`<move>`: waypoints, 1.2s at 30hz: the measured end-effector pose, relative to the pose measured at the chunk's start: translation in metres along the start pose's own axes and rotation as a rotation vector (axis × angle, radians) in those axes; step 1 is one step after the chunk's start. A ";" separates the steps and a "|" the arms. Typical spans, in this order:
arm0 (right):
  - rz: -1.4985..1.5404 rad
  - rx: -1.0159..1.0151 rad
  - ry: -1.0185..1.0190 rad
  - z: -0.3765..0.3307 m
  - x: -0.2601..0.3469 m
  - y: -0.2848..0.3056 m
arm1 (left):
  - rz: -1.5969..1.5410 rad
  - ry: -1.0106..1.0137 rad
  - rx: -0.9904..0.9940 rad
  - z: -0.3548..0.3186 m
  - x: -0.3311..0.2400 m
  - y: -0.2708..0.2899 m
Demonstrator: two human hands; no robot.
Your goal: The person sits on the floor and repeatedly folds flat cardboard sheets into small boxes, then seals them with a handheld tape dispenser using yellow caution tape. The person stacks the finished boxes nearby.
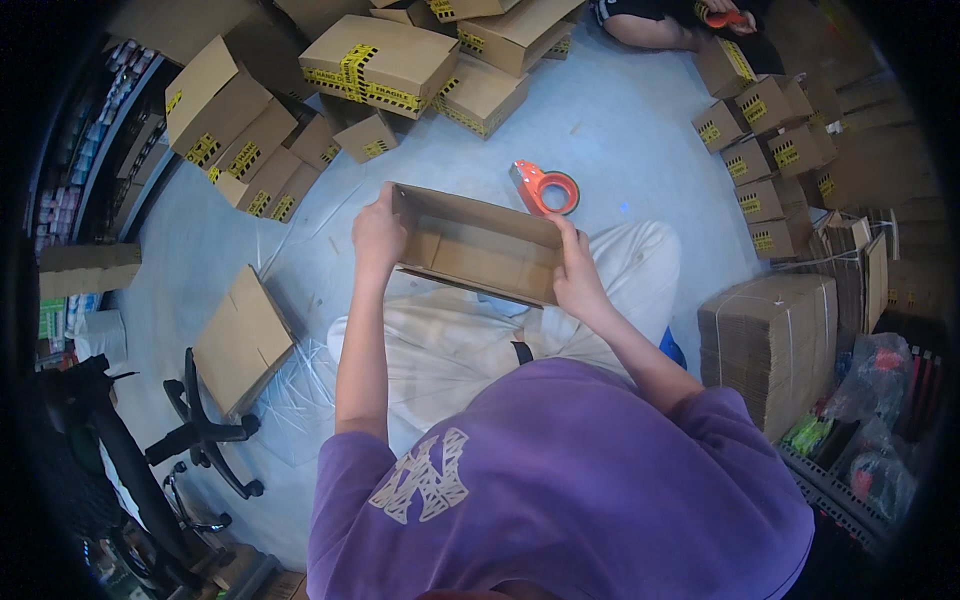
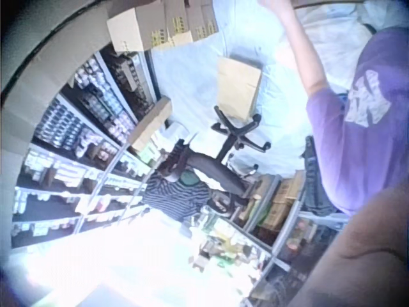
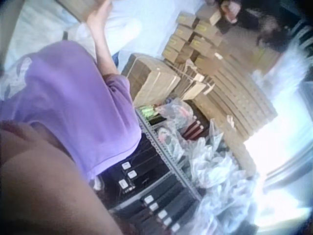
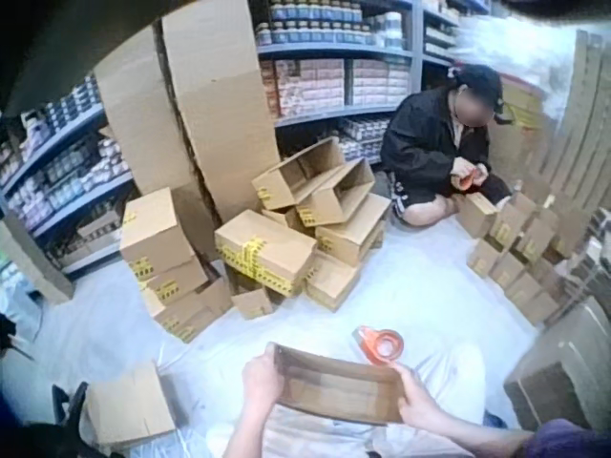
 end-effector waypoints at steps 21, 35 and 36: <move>0.623 0.044 -0.090 0.143 -0.012 -0.028 | -0.023 0.163 0.032 -0.029 0.070 0.015; 1.279 0.274 -0.724 0.235 0.032 -0.107 | -0.906 0.135 -0.438 -0.093 0.103 0.037; 1.291 0.327 -0.532 0.203 0.041 -0.075 | -0.943 0.108 -0.458 -0.090 0.103 0.032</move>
Point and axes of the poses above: each hand's wrist, its own z-axis towards the middle knuckle, its own y-axis out of the back of the hand, x = y × z, the point moved 10 cm from there along z, towards the middle knuckle, and after that the axes turned 5 degrees about -z, right-handed, at the moved point
